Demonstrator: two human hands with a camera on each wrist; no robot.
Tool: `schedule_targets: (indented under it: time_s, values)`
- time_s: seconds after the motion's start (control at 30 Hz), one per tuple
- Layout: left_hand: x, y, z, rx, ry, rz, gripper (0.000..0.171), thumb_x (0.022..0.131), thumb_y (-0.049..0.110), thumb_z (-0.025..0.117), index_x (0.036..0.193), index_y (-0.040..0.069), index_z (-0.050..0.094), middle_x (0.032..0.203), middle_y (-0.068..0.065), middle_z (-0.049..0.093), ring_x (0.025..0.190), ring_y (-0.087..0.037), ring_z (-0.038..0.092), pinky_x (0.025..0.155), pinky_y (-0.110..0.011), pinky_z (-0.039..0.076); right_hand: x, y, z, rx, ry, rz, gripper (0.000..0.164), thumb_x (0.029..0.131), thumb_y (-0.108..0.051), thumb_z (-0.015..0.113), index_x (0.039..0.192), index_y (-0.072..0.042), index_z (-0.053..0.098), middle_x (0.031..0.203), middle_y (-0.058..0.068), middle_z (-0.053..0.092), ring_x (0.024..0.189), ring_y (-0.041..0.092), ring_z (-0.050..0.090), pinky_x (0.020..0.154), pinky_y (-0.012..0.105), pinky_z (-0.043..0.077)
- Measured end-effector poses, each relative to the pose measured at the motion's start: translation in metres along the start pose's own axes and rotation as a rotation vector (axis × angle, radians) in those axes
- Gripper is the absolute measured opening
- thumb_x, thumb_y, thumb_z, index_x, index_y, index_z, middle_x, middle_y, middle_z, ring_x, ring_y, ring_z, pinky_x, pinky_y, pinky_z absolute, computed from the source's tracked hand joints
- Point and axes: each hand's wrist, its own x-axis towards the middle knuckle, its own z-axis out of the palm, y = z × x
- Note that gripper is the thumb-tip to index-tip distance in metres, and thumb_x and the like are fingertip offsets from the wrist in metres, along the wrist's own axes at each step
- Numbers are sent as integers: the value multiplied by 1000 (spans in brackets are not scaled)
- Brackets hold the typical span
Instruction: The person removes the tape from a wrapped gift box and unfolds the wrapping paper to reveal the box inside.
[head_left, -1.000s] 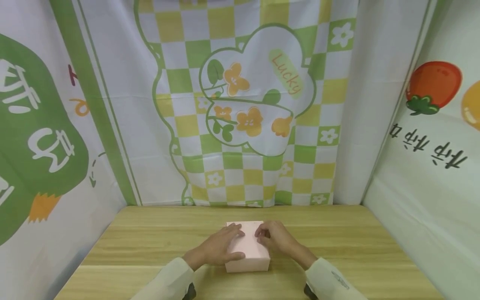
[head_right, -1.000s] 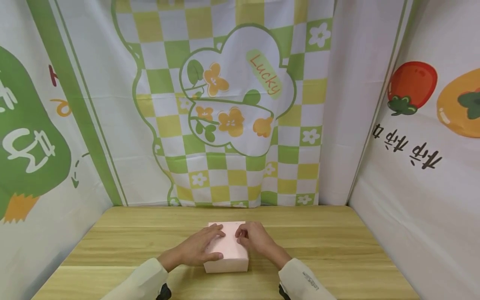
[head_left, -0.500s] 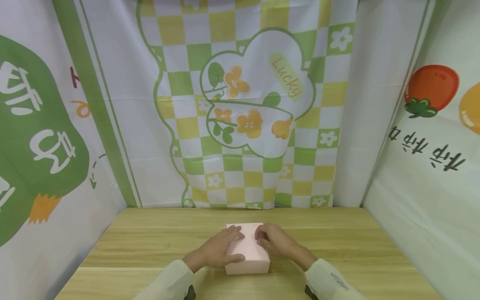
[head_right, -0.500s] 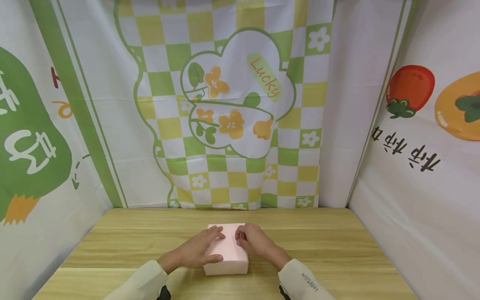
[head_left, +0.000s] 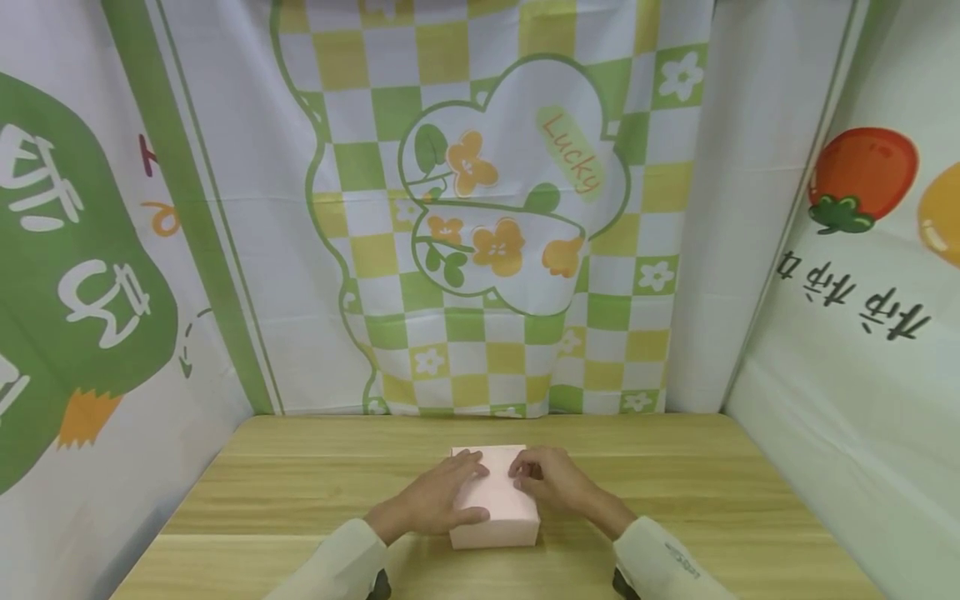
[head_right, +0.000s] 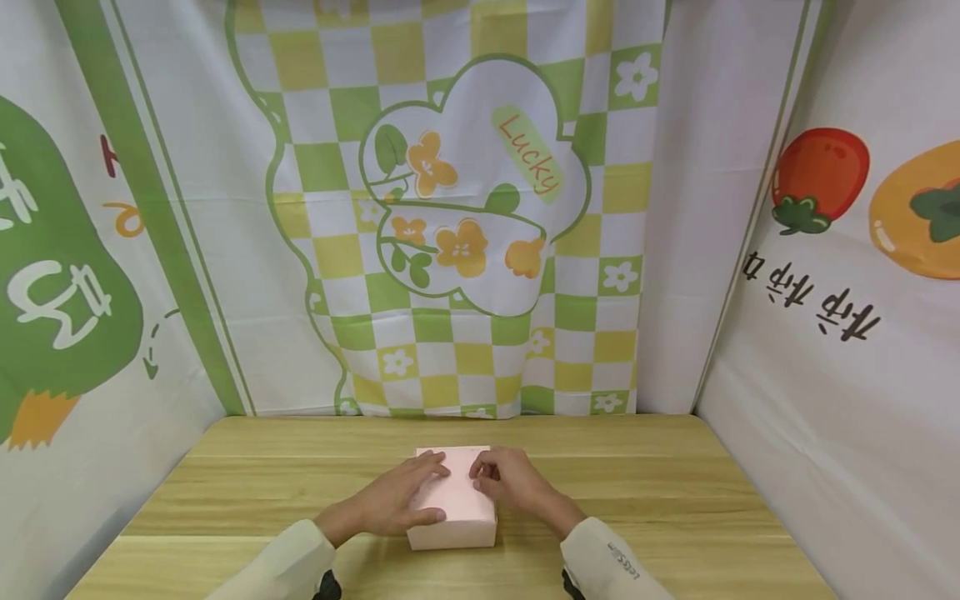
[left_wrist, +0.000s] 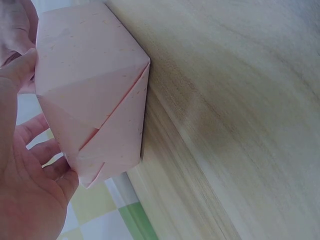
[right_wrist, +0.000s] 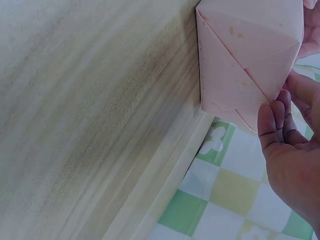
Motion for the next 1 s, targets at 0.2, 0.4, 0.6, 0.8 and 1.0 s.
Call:
schedule_targets:
  time_s: [0.2,0.4,0.6,0.8,1.0]
  values:
    - [1,0,0,6,-4,-4,60,92,51,61,135,10,50,155,-17,39,145,-37,35,119,-55,29,2,0,-4,5,-15,-41,6,85,-2,70,88,-7,68,75,-2,59,66,1,47,58,15,44]
    - [1,1,-1,-1,-14,-14,60,93,50,61,136,11,50,156,-16,38,145,-37,34,119,-55,29,5,1,-4,-14,-35,-80,5,86,-2,67,89,-6,67,72,-3,56,64,1,46,56,15,43]
    - [0,-1,-1,-17,-13,1,56,93,46,62,134,9,52,155,-18,39,145,-38,34,119,-56,28,4,4,-1,39,-23,-69,8,87,-3,68,95,-4,70,74,-2,60,66,3,49,57,15,46]
    - [0,-1,0,-23,-9,4,56,93,47,62,134,10,52,155,-18,39,145,-37,34,120,-55,27,5,6,0,23,-9,-67,7,88,-3,68,87,-9,69,72,-3,60,64,1,48,56,15,45]
    - [0,-1,0,-20,-7,3,57,93,48,61,135,10,51,155,-17,38,145,-37,34,120,-56,28,10,3,2,-207,11,-143,10,92,-5,64,85,-10,66,76,-3,57,71,3,48,63,19,46]
